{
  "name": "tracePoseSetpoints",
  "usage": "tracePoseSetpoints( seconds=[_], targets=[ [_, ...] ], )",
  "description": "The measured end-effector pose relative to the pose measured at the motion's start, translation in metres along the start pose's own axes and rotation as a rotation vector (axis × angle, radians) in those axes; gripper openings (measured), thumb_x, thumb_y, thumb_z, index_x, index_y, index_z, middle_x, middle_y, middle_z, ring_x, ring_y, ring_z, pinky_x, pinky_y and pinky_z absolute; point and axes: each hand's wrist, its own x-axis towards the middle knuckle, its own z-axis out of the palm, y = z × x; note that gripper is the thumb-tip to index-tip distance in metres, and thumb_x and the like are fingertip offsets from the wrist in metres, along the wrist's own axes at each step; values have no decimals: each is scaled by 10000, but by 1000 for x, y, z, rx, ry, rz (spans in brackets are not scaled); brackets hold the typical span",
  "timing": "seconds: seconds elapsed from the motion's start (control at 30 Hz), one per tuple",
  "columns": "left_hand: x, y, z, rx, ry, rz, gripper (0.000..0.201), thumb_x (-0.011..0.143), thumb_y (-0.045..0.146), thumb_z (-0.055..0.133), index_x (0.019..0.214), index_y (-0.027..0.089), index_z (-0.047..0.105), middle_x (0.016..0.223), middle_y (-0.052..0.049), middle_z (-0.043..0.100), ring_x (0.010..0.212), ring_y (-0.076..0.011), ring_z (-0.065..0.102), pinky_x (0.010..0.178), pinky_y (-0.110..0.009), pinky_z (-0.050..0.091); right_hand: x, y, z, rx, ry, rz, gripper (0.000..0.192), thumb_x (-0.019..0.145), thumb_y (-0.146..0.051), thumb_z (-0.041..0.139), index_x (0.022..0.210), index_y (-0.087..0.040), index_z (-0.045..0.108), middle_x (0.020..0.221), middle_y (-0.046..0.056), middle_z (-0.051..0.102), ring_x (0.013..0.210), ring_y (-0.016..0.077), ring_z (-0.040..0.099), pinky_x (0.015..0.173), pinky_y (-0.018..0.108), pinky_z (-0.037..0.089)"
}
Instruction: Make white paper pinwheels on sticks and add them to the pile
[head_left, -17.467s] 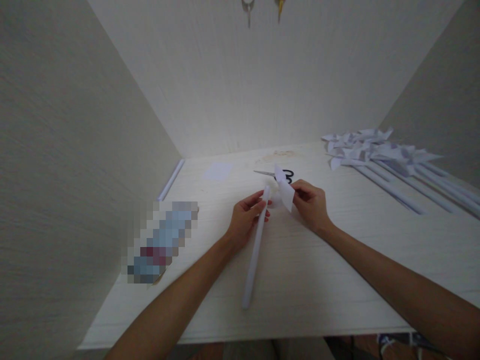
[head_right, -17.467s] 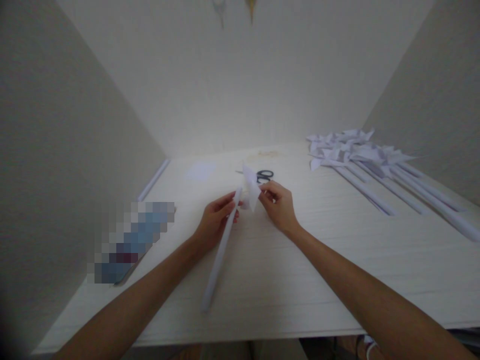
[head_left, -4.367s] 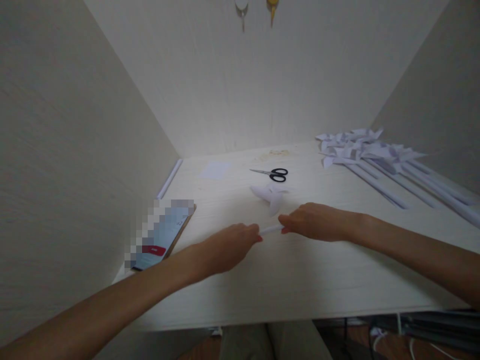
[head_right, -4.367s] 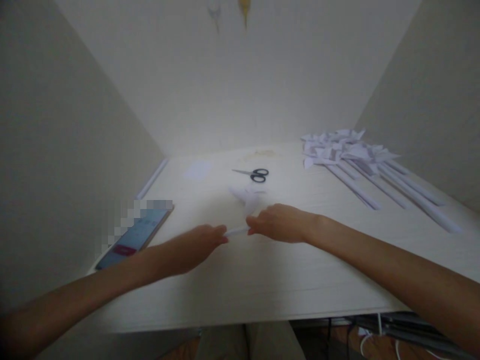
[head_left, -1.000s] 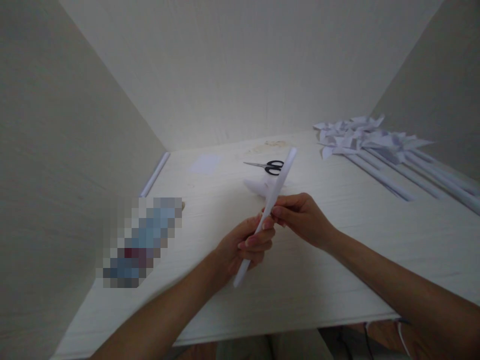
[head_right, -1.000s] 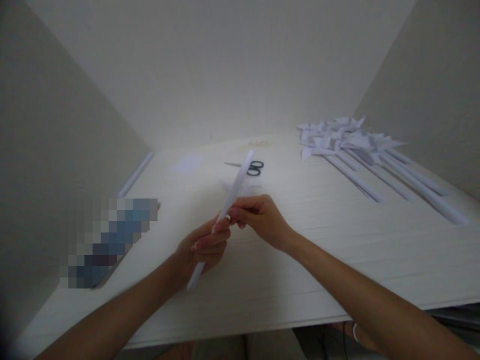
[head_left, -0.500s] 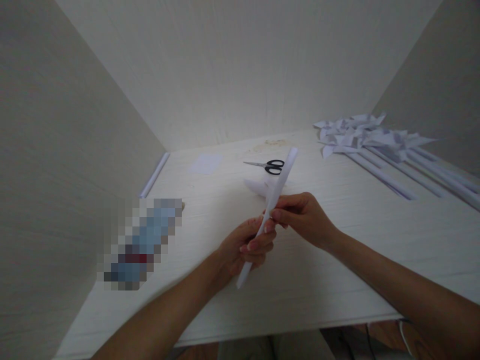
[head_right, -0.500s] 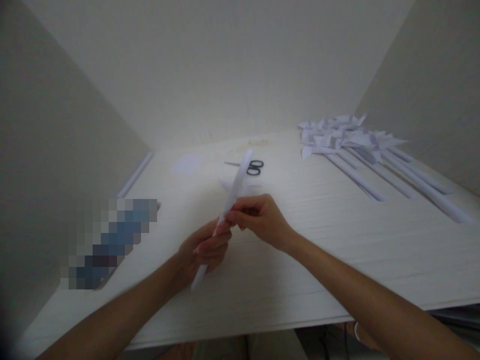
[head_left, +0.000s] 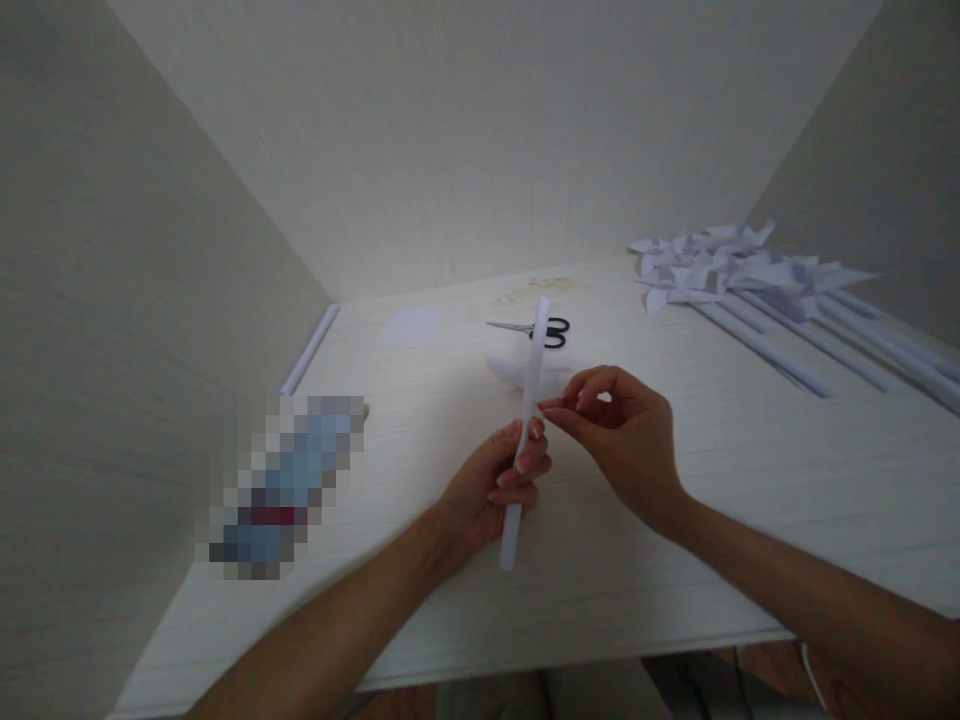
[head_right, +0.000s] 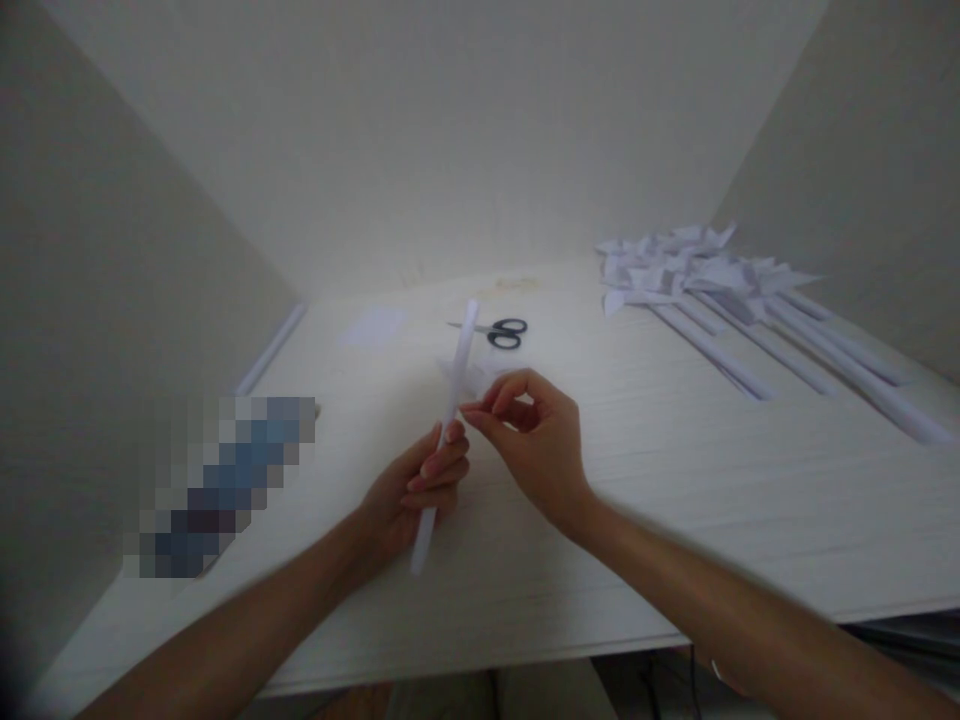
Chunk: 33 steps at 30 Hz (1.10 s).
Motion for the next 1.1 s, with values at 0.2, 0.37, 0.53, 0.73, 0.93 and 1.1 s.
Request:
tracePoseSetpoints(
  seconds=[0.2, 0.37, 0.53, 0.73, 0.93, 1.1],
  targets=[
    [1, -1, 0, 39, 41, 26, 243, 861, 170, 363, 736, 75, 548, 505, 41, 358, 355, 4, 285, 263, -33, 188, -1, 1, 0, -60, 7, -25, 241, 618, -175, 689, 573, -180, 452, 682, -23, 541, 610, 88, 579, 568, 225, 537],
    [2, -3, 0, 107, 55, 59, 152, 825, 156, 438, 741, 94, 548, 514, 45, 373, 360, 1, 265, 274, -37, 190, -1, 0, 0, -77, -11, -6, 235, 623, -184, 682, 571, -181, 453, 688, -18, 541, 615, 96, 583, 567, 234, 537],
    [3, -4, -2, 146, 51, 83, 108, 795, 158, 488, 738, 97, 557, 508, 40, 412, 360, -1, 269, 279, -40, 205, -1, 0, -1, -73, -31, 10, 226, 625, -175, 678, 577, -175, 458, 687, -21, 534, 605, 89, 580, 557, 222, 530],
    [4, -5, -3, 187, 81, 89, 122, 789, 157, 491, 701, 100, 554, 490, 44, 408, 349, 4, 247, 281, -42, 199, -1, -2, 1, -35, -67, 10, 245, 631, -150, 670, 561, -175, 436, 692, -22, 524, 614, 81, 571, 556, 211, 519],
    [6, -3, -3, 176, 91, 54, 173, 804, 168, 470, 652, 102, 519, 491, 45, 383, 346, 2, 236, 273, -44, 179, -5, -6, 4, -17, -73, -21, 251, 627, -160, 673, 561, -180, 432, 695, -19, 527, 596, 83, 562, 536, 219, 514],
    [3, -1, -2, 141, 24, 60, 165, 824, 177, 442, 708, 102, 534, 501, 46, 372, 356, -1, 249, 275, -36, 190, -3, -2, 2, -58, 31, -26, 242, 629, -164, 674, 581, -186, 437, 695, -25, 535, 625, 96, 588, 590, 240, 536]
  ],
)
